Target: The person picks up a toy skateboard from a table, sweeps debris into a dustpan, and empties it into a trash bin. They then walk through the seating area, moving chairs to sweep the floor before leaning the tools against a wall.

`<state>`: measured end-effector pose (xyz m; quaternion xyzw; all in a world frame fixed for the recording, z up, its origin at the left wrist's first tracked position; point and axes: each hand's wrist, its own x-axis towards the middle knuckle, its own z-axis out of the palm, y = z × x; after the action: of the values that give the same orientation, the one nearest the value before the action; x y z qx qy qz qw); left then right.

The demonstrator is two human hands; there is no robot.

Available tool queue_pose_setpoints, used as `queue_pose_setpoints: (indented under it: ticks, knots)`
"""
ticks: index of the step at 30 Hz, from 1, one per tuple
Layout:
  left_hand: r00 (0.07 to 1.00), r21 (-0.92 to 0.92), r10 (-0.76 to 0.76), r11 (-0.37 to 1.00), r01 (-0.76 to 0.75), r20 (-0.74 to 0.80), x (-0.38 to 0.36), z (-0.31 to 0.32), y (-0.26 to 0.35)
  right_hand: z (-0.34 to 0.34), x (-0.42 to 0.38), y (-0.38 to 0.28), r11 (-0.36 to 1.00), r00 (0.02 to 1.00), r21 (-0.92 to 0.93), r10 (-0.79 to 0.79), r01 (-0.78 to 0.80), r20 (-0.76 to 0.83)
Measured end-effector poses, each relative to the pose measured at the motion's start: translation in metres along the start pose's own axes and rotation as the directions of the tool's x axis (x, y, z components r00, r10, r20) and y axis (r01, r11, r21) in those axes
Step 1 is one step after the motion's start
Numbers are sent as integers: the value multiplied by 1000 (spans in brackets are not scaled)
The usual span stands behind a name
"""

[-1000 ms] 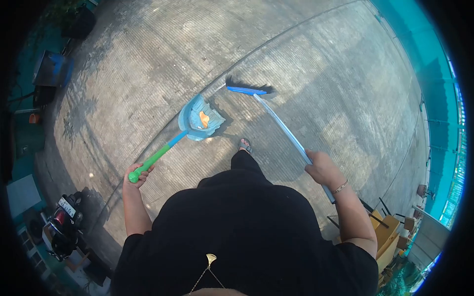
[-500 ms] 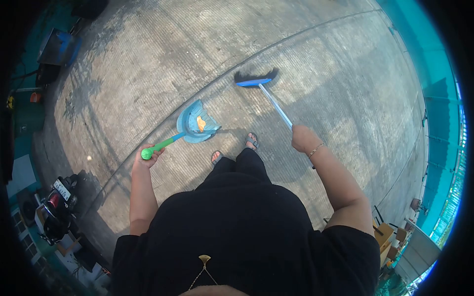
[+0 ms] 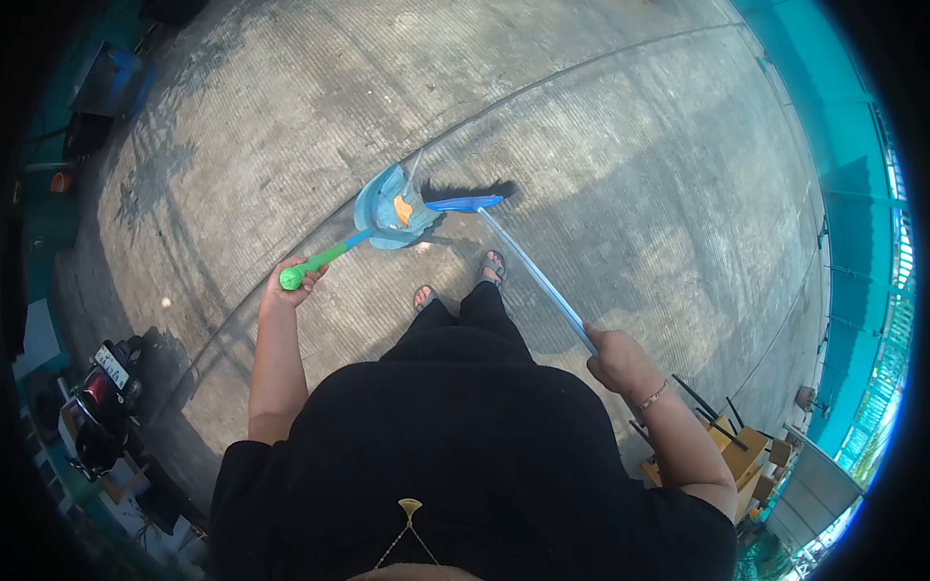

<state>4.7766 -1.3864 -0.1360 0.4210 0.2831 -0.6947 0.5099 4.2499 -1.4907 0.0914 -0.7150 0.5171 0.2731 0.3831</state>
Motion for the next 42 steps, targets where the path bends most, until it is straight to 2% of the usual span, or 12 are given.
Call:
queue_pose_setpoints:
  ticks: [2,4,8,10,13,18,23,25,34,36,39,42]
  knots:
    - [1000,-2,3,1000,-3,-9,8,3,0,-1,12,6,999,994,-52,0,-6,-105]
    - [1000,-4,7,1000,-7,-21,17,9,0,0,38,9,995,992,-94,6,-18,-127]
    - [998,42,55,998,-53,-33,31,33,3,18,124,20,983,963,-171,10,-58,-269]
    - [996,55,69,996,-66,-58,30,47,3,19,155,-2,967,963,-210,87,-143,-253]
    - [994,106,86,991,-79,-65,30,65,6,28,175,-22,945,970,-301,54,-127,-238]
    - [999,133,35,990,-36,12,54,75,10,14,114,-10,952,975,-305,-93,28,-203]
    - [996,111,38,993,-47,86,78,77,10,-5,40,-7,970,992,-236,33,-60,-119]
    - [993,113,42,992,-54,110,82,81,9,-11,23,0,981,990,-181,52,-76,-135]
    - [959,-35,3,999,7,285,117,130,4,-53,8,44,991,978,-71,97,-111,-183]
    - [929,-137,12,990,42,370,126,150,0,-67,5,52,991,977,-58,107,-120,-185]
    - [930,-224,57,974,28,364,134,183,-5,-86,4,69,991,974,11,130,-130,-185]
    - [912,-223,94,975,-3,400,138,216,-6,-101,6,91,989,968,83,141,-126,-210]
